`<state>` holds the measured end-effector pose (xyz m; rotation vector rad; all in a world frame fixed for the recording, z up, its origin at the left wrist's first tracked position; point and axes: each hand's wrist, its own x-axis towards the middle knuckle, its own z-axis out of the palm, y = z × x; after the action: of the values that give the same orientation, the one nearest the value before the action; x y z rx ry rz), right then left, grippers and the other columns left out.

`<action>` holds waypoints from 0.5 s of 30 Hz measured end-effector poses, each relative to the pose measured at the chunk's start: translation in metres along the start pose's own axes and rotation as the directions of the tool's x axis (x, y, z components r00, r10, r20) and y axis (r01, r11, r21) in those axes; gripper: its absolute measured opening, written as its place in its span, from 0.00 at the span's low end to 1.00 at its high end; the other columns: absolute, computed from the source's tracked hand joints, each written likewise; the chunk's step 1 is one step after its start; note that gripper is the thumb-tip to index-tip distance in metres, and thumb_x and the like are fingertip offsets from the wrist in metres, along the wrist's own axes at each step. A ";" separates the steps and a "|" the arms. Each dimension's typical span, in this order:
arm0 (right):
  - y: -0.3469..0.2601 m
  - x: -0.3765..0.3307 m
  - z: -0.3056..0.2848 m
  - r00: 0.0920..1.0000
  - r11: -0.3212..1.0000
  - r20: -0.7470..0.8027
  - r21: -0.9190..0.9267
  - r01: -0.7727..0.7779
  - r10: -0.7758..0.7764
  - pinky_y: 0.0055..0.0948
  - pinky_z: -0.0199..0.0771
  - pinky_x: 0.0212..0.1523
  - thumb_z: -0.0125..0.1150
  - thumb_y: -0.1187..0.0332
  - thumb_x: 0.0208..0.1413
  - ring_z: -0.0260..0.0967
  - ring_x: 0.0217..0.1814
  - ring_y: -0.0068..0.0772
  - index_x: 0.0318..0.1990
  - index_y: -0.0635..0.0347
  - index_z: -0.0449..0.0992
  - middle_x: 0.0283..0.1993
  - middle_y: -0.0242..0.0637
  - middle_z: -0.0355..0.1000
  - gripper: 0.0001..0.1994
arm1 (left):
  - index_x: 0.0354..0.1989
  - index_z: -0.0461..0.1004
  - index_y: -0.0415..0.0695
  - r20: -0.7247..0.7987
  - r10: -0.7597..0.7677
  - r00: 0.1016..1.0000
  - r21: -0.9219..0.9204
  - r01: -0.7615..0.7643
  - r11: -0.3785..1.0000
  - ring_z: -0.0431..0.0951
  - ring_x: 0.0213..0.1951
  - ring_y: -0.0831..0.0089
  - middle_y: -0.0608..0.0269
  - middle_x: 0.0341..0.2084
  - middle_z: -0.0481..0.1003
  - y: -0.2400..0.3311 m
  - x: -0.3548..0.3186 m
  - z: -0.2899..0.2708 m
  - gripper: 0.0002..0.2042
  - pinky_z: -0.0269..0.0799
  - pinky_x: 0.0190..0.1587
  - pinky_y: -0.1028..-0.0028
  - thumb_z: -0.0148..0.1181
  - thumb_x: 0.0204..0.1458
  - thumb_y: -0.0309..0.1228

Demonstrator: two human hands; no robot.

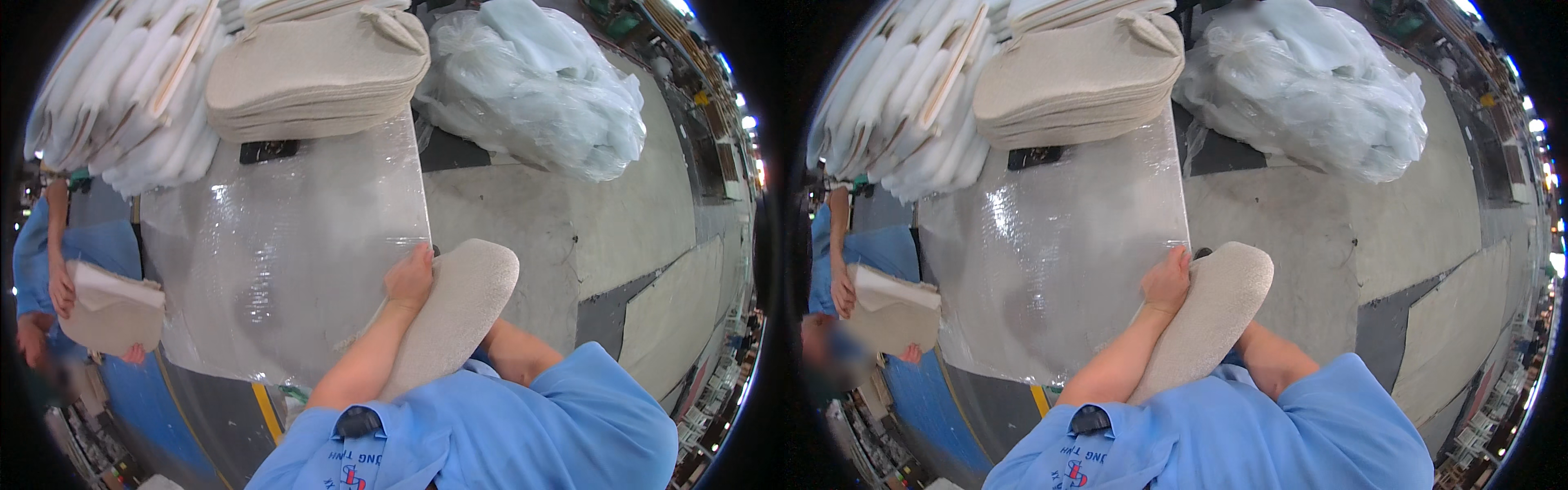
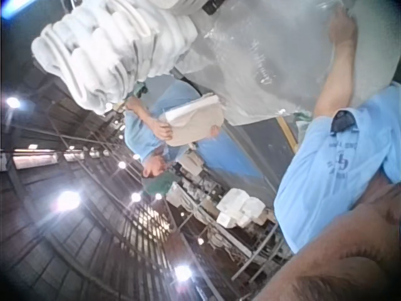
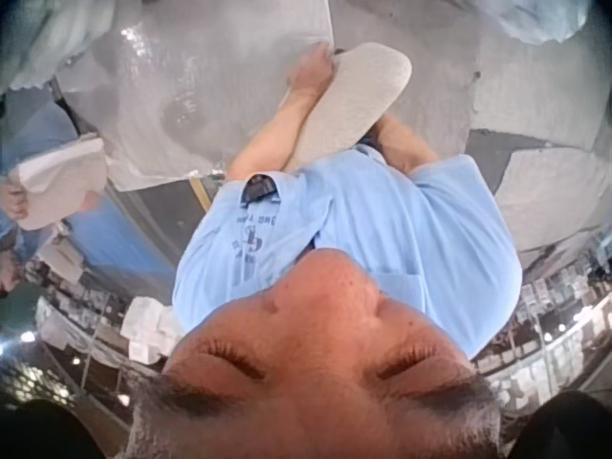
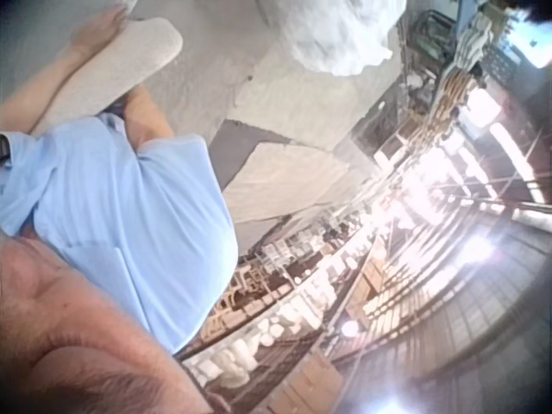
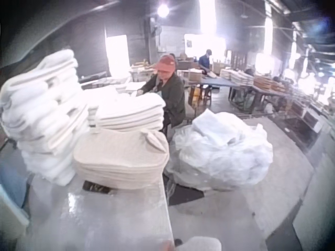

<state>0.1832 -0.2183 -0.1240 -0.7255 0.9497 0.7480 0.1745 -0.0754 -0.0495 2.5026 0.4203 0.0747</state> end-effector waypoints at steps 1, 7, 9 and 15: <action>0.001 0.000 0.000 1.000 1.000 -0.005 -0.011 -0.005 0.005 0.42 0.77 0.58 0.57 0.67 0.65 0.77 0.58 0.42 0.60 0.60 0.76 0.58 0.42 0.78 0.18 | 0.49 0.73 0.54 0.023 -0.026 0.999 -0.002 0.026 1.000 0.82 0.29 0.47 0.53 0.25 0.81 0.001 -0.002 -0.002 0.11 0.74 0.31 0.47 0.53 0.67 0.45; 0.012 -0.014 -0.005 0.999 0.995 0.034 -0.097 -0.026 0.030 0.42 0.76 0.58 0.58 0.67 0.64 0.76 0.58 0.41 0.60 0.60 0.76 0.58 0.42 0.78 0.18 | 0.51 0.74 0.47 0.361 -0.068 0.930 -0.030 0.084 0.996 0.82 0.41 0.44 0.49 0.37 0.83 -0.002 -0.004 -0.043 0.17 0.75 0.43 0.48 0.55 0.64 0.47; 0.019 -0.021 -0.014 0.998 0.993 0.048 -0.111 -0.045 0.051 0.42 0.76 0.58 0.59 0.68 0.64 0.76 0.58 0.41 0.60 0.60 0.77 0.58 0.42 0.78 0.18 | 0.54 0.76 0.47 0.367 -0.063 0.928 0.014 0.062 0.998 0.81 0.45 0.44 0.47 0.41 0.82 -0.020 -0.025 -0.069 0.20 0.75 0.48 0.49 0.57 0.62 0.49; 0.013 -0.041 -0.049 0.987 0.953 0.075 -0.279 -0.117 0.143 0.41 0.76 0.59 0.60 0.68 0.63 0.76 0.59 0.40 0.60 0.60 0.77 0.59 0.41 0.78 0.18 | 0.47 0.81 0.41 0.485 -0.321 0.813 0.147 0.287 0.947 0.79 0.50 0.47 0.43 0.43 0.81 -0.073 -0.076 -0.144 0.24 0.72 0.54 0.53 0.66 0.54 0.50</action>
<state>0.1350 -0.2602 -0.1094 -0.8661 0.8216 1.0354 0.0605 0.0366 0.0308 2.3602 0.5965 -0.7209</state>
